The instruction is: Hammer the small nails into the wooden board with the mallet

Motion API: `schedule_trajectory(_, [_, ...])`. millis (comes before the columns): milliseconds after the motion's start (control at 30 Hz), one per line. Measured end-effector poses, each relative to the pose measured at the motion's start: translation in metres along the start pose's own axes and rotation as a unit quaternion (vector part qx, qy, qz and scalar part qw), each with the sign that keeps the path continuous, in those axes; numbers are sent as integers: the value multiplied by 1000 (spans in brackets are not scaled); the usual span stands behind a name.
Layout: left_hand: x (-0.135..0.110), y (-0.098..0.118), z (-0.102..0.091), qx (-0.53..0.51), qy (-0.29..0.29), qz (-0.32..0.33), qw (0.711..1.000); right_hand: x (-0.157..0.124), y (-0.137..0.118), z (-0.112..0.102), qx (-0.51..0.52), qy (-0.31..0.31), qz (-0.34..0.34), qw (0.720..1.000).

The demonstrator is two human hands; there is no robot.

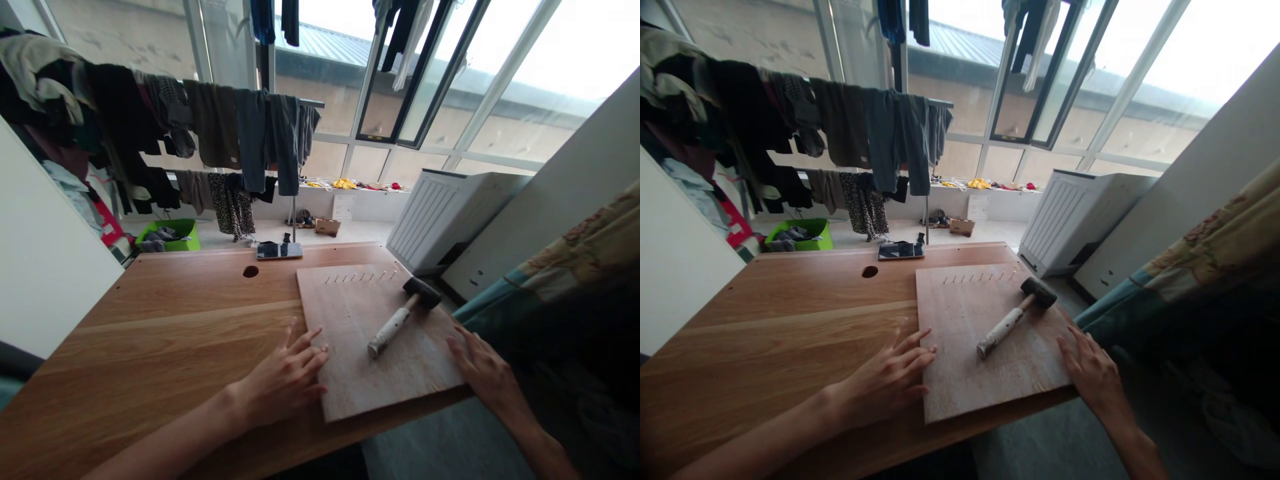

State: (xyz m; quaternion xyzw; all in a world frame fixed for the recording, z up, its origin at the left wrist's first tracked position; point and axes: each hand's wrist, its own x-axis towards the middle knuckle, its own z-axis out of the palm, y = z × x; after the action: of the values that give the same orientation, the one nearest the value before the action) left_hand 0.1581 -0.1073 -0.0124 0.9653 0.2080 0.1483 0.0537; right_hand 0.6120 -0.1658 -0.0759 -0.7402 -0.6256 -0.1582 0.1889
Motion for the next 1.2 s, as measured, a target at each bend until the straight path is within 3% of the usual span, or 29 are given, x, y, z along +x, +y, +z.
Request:
schedule_trajectory(67, [-7,-3,0,11,21,15,1000,1,-14,-5,31,-14,33,999])
schedule_trajectory(167, [-30,-11,-3,18,47,28,998,-2,-37,-17,88,-43,15,995])
schedule_trajectory(333, [-97,-25,-20,61,68,-31,995,-9,-74,-31,148,-96,-44,983])
schedule_trajectory(400, [-124,-28,-28,79,84,-42,992,-7,-92,-33,164,-93,-85,978])
schedule_trajectory(500, [-150,-29,-36,89,98,-54,990,4,-130,-34,180,-37,-145,972])
schedule_trajectory(567, [-159,-28,-38,88,113,-82,986,14,-162,-38,202,-8,-192,960])
schedule_trajectory(667, [-162,-24,-41,95,122,-115,981,28,-209,-45,236,-52,-306,921])
schedule_trajectory(767, [-158,-20,-46,99,86,-111,985,41,-240,-46,216,-84,-372,899])
schedule_trajectory(900, [-146,-7,-52,65,7,-80,995,51,-249,-39,189,-95,-385,898])
schedule_trajectory(1100, [-139,6,-38,50,-54,-63,995,48,-230,-43,193,-102,-385,897])
schedule_trajectory(1200, [-142,5,-32,54,-50,-67,995,40,-222,-45,205,-114,-372,898])
